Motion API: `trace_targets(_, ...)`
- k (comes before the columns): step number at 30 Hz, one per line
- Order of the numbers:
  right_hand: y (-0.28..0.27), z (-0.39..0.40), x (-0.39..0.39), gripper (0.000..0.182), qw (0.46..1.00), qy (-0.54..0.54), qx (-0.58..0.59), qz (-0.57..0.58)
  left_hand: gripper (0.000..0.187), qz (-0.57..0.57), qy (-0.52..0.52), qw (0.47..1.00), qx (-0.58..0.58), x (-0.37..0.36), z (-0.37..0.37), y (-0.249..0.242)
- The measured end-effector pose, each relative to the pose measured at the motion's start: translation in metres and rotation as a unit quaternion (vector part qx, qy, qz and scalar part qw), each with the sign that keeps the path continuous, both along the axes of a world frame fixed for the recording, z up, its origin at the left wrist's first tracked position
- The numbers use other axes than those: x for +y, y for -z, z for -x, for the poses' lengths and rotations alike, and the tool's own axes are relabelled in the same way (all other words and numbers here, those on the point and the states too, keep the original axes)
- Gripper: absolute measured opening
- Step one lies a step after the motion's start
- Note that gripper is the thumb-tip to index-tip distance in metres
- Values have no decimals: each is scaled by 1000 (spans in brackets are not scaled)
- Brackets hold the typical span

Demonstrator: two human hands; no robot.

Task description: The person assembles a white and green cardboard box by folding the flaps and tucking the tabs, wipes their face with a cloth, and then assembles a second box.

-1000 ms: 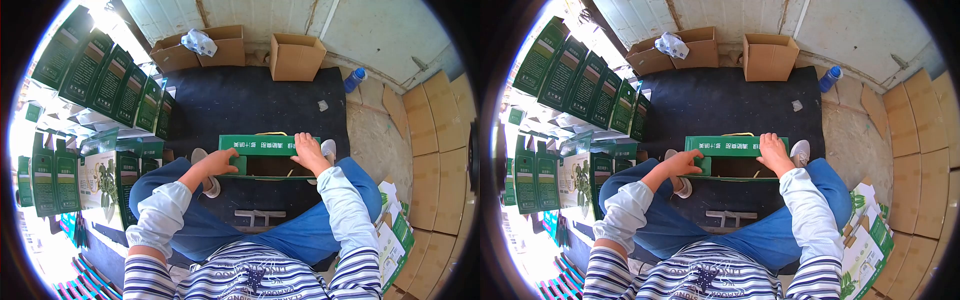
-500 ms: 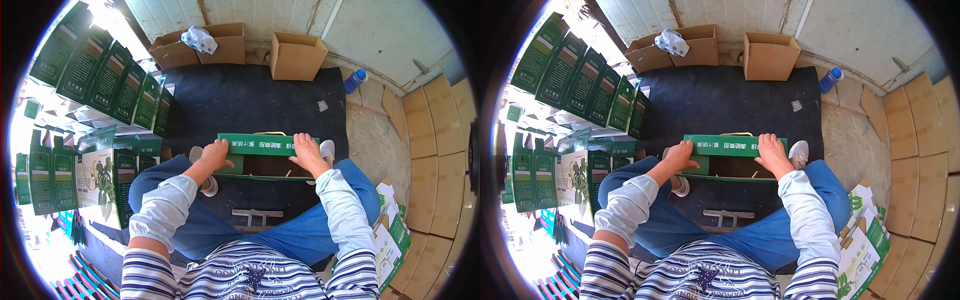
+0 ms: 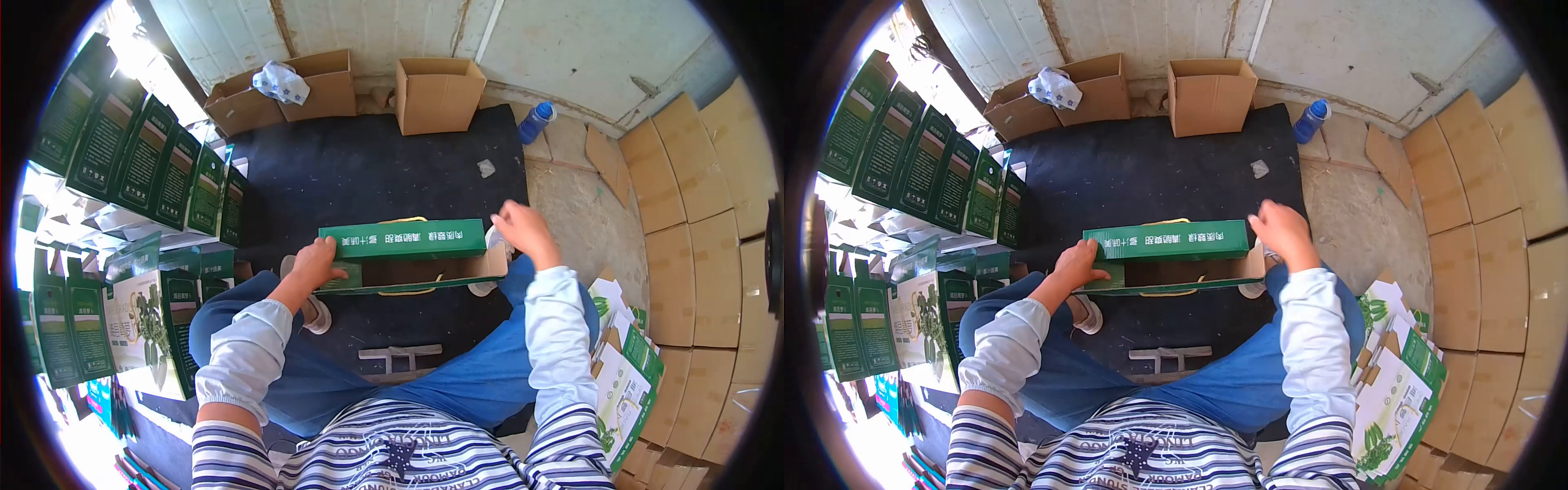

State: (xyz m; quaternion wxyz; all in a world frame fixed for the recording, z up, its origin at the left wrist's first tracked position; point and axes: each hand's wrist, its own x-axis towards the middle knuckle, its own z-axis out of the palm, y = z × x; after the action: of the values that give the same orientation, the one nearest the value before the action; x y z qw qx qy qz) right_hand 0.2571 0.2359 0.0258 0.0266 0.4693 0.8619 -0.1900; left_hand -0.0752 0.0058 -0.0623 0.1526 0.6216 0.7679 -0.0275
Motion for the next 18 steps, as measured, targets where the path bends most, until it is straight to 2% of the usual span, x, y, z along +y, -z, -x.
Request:
trace_targets(1,-8,-10,6,30,991,36,-50,115,69,-3,1,1000,3,0,1,-1)
trace_targets(2,-15,-16,8,34,952,63,-27,299,69,-5,4,1000,4,0,0,-1)
trace_targets(5,7,-24,-3,41,869,14,115,481,70,-1,7,1000,9,3,-1,-1)
trace_targets(6,15,-22,-7,46,884,-17,96,457,69,3,5,1000,11,2,0,0)
trace_targets(7,24,-20,-13,45,898,-40,102,425,69,4,3,1000,12,1,0,0)
trace_targets(9,57,-19,-11,43,923,-114,33,367,69,5,0,1000,14,1,-2,-3)
trace_targets(13,50,-3,-21,45,970,-70,-88,216,72,38,-13,999,-2,4,-2,-7)
trace_targets(16,41,7,-32,50,981,-40,-167,85,71,44,-15,999,2,3,-2,-7)
trace_targets(18,44,2,-34,54,989,-13,-139,50,71,47,-15,999,1,4,-2,-7)
